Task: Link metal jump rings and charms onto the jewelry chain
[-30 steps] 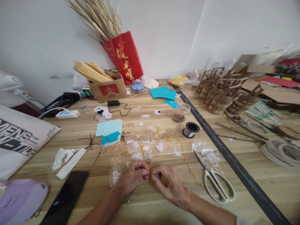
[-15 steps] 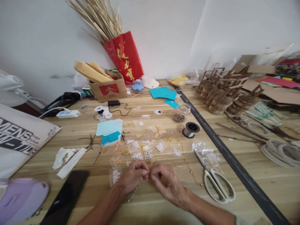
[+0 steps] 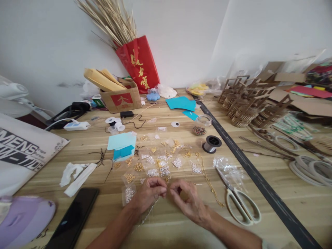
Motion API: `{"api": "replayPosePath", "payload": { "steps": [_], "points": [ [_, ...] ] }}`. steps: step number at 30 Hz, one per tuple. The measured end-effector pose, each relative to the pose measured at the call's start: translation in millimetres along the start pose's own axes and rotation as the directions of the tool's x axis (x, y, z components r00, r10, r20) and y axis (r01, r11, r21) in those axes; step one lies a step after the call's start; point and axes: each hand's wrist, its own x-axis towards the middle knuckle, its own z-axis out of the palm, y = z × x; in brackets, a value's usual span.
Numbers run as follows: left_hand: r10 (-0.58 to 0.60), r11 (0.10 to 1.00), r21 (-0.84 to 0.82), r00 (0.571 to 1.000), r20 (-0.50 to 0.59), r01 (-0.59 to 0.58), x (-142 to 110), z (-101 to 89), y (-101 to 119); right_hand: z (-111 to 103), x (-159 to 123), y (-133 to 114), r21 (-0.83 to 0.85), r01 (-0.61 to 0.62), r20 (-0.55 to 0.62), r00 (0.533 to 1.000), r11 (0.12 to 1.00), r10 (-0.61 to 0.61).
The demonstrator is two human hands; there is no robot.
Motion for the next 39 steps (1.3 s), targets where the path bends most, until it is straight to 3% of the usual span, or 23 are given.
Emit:
{"api": "replayPosePath", "payload": {
  "steps": [2,3,6,11,13,16,19,21,26,30,34,39],
  "points": [
    [0.109,0.953,0.285,0.994,0.004,-0.105,-2,-0.4,1,-2,0,4,-0.013,-0.016,-0.028,0.999,1.000,0.016],
    [0.173,0.883,0.439,0.985,0.027,-0.167,-3,-0.8,1,-3,1,6,-0.017,-0.019,-0.048,0.999,1.000,0.019],
    [0.310,0.550,0.766,0.933,0.184,-0.333,-5,-2.1,-5,-4,1,12,-0.033,-0.013,-0.101,0.995,0.999,0.009],
    [0.321,0.033,0.901,0.858,0.400,-0.432,-6,1.2,-11,-3,1,17,-0.067,-0.029,-0.115,0.993,0.997,0.021],
    [0.296,-0.082,0.898,0.850,0.437,-0.433,-6,4.1,-9,-2,1,17,-0.060,-0.026,-0.115,0.993,0.998,0.018],
    [0.296,-0.131,0.892,0.842,0.451,-0.432,-5,6.9,-7,-3,1,16,-0.047,-0.011,-0.116,0.993,0.999,0.005],
    [0.324,-0.100,0.898,0.839,0.437,-0.429,-4,6.1,-8,-4,2,15,-0.039,-0.020,-0.114,0.993,0.999,0.015],
    [0.348,-0.020,0.903,0.843,0.409,-0.430,-2,4.3,-9,-5,2,15,-0.038,-0.029,-0.116,0.993,0.999,0.024],
    [0.370,0.327,0.867,0.895,0.249,-0.376,0,1.9,-9,-6,1,17,-0.047,-0.060,-0.132,0.990,0.997,0.053],
    [0.394,0.616,0.733,0.919,0.029,-0.287,2,4.9,-3,-6,0,23,-0.051,-0.083,-0.120,0.990,0.995,0.077],
    [0.267,0.848,0.511,0.946,-0.184,-0.140,1,6.6,6,-5,-1,26,-0.052,-0.109,-0.115,0.988,0.993,0.102],
    [0.123,0.966,0.251,0.968,-0.218,-0.066,1,2.8,8,-3,-1,26,-0.063,-0.108,-0.112,0.989,0.992,0.101]
  ]
}}
